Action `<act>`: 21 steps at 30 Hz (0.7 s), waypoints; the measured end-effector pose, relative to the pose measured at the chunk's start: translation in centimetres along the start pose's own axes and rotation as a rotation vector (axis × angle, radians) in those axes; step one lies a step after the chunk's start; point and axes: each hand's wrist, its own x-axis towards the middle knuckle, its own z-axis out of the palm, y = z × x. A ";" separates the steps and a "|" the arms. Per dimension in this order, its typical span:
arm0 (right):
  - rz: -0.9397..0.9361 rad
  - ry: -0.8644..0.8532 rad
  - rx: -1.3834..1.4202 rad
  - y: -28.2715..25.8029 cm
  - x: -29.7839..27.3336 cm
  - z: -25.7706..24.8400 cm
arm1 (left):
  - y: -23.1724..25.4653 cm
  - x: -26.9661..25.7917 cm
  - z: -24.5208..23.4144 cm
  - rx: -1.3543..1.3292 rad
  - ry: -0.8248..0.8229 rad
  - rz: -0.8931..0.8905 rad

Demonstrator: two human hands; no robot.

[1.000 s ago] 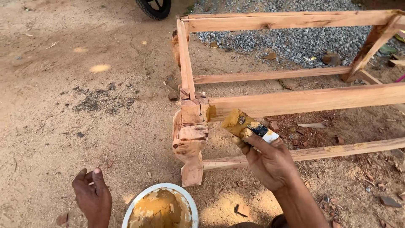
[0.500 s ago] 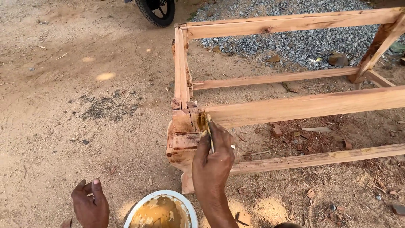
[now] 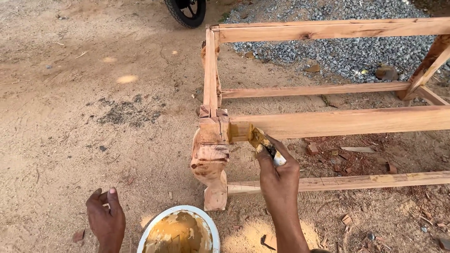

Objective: Applying wood filler or putty to the joints and surfaces of a wooden table frame.

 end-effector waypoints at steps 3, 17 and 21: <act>-0.106 0.038 -0.014 0.3 -0.8 2.1 | -0.3 0.0 -0.1 -0.016 0.007 0.030; -0.104 0.207 0.011 1.8 -2.2 5.1 | 0.1 0.3 0.5 -0.098 0.008 0.073; -0.475 0.288 -0.151 2.1 -3.2 7.3 | 0.4 0.5 0.0 -0.136 0.018 0.095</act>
